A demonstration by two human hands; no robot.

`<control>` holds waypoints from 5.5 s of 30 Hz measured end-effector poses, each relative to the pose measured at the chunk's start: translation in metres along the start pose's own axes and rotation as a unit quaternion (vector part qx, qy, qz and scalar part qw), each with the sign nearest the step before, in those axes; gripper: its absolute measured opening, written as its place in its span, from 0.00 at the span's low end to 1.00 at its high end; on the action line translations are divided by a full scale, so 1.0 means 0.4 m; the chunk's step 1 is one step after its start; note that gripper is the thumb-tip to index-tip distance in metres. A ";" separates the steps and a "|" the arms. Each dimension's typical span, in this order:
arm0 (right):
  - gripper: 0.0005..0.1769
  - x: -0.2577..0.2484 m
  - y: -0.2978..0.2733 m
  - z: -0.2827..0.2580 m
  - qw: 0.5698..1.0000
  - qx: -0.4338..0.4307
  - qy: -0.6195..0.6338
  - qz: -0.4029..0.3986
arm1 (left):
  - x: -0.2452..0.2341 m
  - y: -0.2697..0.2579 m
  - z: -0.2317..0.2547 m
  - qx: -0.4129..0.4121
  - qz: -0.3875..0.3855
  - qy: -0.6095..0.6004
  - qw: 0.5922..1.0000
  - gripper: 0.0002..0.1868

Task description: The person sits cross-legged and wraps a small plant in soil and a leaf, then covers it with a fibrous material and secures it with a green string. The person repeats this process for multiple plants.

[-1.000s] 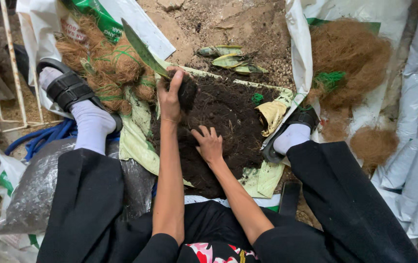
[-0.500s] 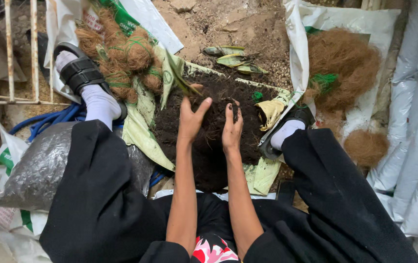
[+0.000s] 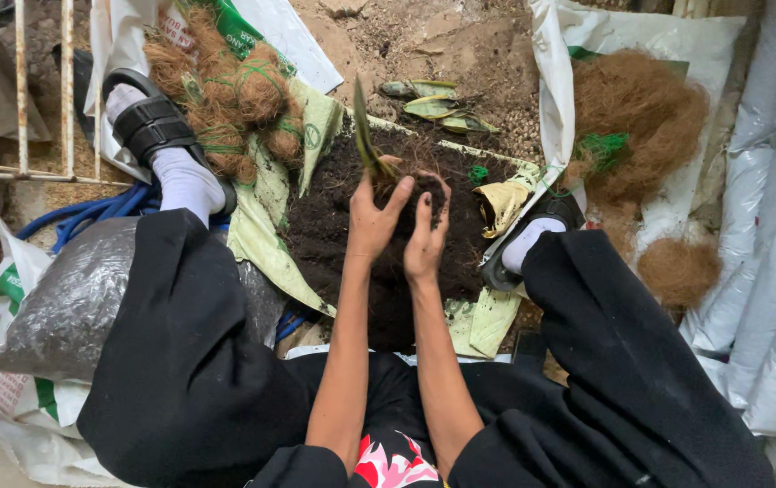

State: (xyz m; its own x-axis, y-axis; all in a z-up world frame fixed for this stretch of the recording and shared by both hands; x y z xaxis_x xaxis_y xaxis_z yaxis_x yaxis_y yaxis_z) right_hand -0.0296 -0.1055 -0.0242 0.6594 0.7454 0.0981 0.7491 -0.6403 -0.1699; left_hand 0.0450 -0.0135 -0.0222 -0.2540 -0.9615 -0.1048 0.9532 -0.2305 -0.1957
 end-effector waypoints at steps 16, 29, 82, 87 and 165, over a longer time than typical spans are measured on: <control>0.32 0.025 -0.028 -0.011 0.978 -0.112 -0.175 -0.033 | 0.022 -0.039 -0.026 -0.085 -0.033 -0.305 0.948 0.27; 0.14 -0.022 -0.008 0.103 0.994 0.020 0.003 0.109 | 0.027 -0.052 -0.172 -0.129 0.083 -0.350 0.924 0.22; 0.29 0.022 0.018 -0.120 0.981 -0.112 -0.158 0.013 | 0.058 -0.078 -0.009 -0.043 -0.080 -0.305 0.948 0.08; 0.27 0.020 0.016 -0.081 0.998 -0.056 -0.035 0.023 | 0.057 -0.092 -0.030 -0.041 -0.048 -0.263 0.963 0.04; 0.50 0.001 -0.149 0.437 0.862 -0.050 -0.490 -0.120 | -0.037 -0.036 -0.157 -0.211 0.063 -0.369 0.903 0.25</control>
State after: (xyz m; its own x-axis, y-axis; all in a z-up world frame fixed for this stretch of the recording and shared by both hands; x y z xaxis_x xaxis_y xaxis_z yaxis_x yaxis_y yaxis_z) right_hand -0.0850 -0.0345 -0.1855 0.1519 0.6257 -0.7651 0.8904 -0.4227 -0.1689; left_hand 0.0249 0.0132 -0.0791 0.1796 -0.8494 0.4963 0.7802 -0.1843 -0.5977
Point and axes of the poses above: each hand's wrist, its own y-axis towards the middle knuckle, its own x-axis out of the palm, z = x × y, the point moved 5 cm from there along y, towards the middle knuckle, and after that the axes turned 2 degrees about y, right-handed, at the moved point
